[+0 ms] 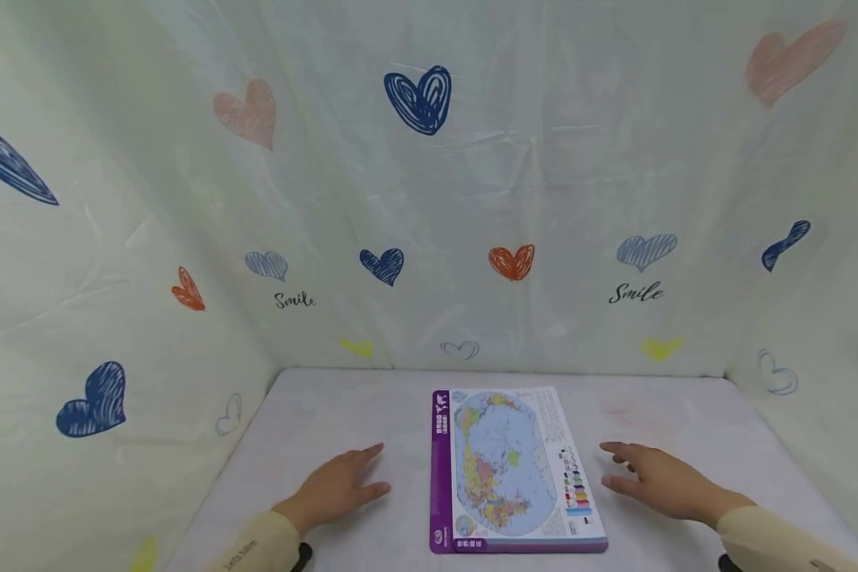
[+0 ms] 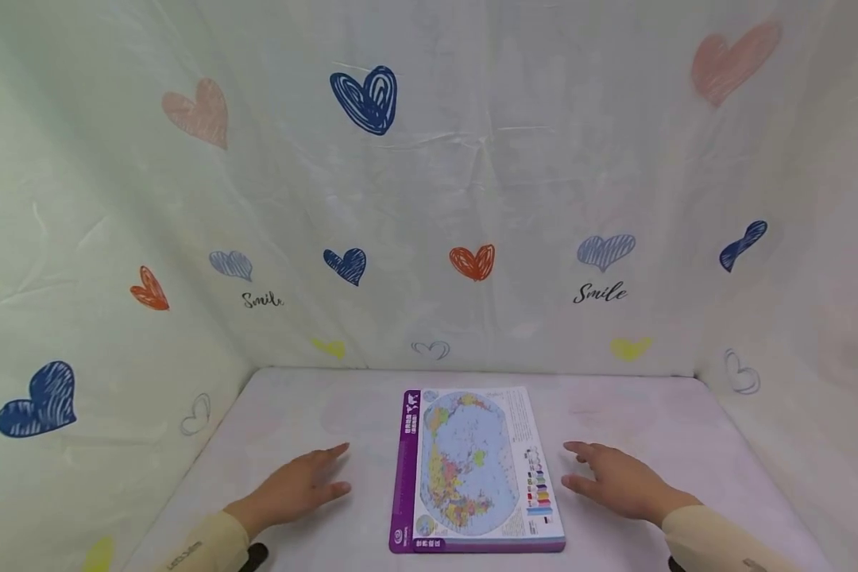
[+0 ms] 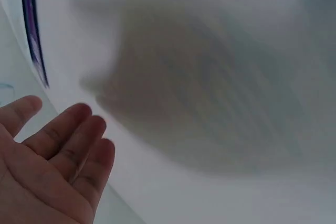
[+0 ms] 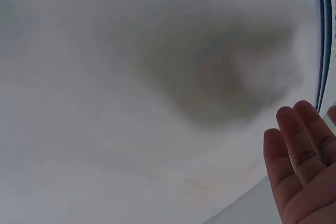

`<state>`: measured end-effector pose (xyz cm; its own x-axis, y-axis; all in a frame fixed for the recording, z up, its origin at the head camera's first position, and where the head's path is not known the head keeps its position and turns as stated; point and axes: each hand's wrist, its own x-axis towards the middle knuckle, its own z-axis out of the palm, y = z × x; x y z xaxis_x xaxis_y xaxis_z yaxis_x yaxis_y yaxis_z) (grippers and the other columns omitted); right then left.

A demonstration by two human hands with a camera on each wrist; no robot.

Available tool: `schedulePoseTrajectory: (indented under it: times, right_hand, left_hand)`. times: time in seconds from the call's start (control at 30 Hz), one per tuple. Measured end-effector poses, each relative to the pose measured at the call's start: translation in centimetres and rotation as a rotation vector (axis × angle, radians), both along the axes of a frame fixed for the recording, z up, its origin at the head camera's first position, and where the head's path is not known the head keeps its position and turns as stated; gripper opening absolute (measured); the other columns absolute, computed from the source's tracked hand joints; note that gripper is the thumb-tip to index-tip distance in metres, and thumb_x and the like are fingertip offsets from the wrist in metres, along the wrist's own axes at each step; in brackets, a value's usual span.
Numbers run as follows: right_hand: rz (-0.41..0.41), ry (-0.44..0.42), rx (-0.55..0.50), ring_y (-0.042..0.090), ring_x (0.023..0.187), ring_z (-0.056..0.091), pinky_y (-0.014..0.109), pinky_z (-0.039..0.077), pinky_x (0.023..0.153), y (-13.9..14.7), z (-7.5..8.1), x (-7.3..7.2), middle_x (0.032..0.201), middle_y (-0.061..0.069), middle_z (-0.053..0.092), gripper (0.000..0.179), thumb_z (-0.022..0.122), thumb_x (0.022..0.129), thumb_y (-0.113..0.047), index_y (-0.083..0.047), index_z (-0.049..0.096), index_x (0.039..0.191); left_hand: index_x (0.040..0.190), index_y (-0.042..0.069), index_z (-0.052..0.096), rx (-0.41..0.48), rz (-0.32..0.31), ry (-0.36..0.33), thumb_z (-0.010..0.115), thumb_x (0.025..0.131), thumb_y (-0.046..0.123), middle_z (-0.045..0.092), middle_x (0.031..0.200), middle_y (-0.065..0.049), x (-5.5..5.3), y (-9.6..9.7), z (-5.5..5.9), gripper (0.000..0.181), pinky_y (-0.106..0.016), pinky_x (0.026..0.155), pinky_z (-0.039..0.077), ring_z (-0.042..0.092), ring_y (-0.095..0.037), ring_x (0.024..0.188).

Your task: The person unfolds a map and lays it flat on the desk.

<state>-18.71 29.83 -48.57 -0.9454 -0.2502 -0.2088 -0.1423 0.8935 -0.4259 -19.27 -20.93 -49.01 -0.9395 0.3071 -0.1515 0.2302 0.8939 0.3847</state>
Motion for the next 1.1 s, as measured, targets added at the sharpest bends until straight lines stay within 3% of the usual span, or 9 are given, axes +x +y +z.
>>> schedulePoseTrajectory:
  times: [0.17,0.33,0.57,0.83,1.1]
  right_hand:
    - [-0.029,-0.047,-0.134,0.019,0.089,0.059,0.049,0.051,0.085,-2.8,-0.7,-0.7,0.105,0.002,0.065,0.06,0.076,0.086,-0.035,-0.007,0.058,0.136]
    - [-0.043,-0.061,-0.17,0.017,0.084,0.057,0.044,0.051,0.083,-4.1,-1.1,-0.8,0.098,-0.001,0.063,0.058,0.079,0.083,-0.03,-0.007,0.06,0.132]
    - [-0.044,0.066,0.007,0.018,0.085,0.058,0.05,0.052,0.085,-4.0,-1.5,-0.8,0.1,0.003,0.062,0.057,0.081,0.08,-0.035,-0.009,0.063,0.127]
    - [-0.076,-0.025,-0.193,0.016,0.076,0.053,0.034,0.046,0.069,-4.4,-1.7,-0.9,0.088,-0.001,0.057,0.053,0.081,0.081,-0.021,-0.005,0.062,0.128]
    - [-0.099,-0.035,-0.203,0.016,0.077,0.053,0.034,0.048,0.071,-4.4,-1.8,-1.1,0.088,0.0,0.058,0.049,0.082,0.08,-0.018,-0.007,0.064,0.124]
  left_hand:
    - [0.145,0.005,0.05,0.265,0.021,-0.147,0.069,0.091,0.043,0.066,0.112,-0.013,-0.3,5.0,-0.7,0.068,-0.055,0.09,0.049,0.062,-0.031,0.101]
    - [0.145,0.003,0.049,0.381,0.052,-0.196,0.067,0.093,0.04,0.065,0.105,-0.008,-0.5,7.3,-0.7,0.066,-0.053,0.084,0.05,0.061,-0.028,0.094]
    - [0.143,0.001,0.05,0.432,0.104,-0.253,0.067,0.093,0.039,0.065,0.106,-0.01,-0.6,8.7,-0.2,0.065,-0.053,0.081,0.052,0.062,-0.029,0.094]
    - [0.139,-0.001,0.054,0.507,0.171,-0.272,0.067,0.094,0.034,0.062,0.093,-0.005,-0.9,9.2,-0.3,0.058,-0.043,0.074,0.052,0.061,-0.021,0.083]
    - [0.133,-0.005,0.056,0.599,0.199,-0.293,0.067,0.095,0.029,0.062,0.095,-0.007,-1.3,9.6,-0.4,0.051,-0.042,0.076,0.054,0.063,-0.022,0.083]
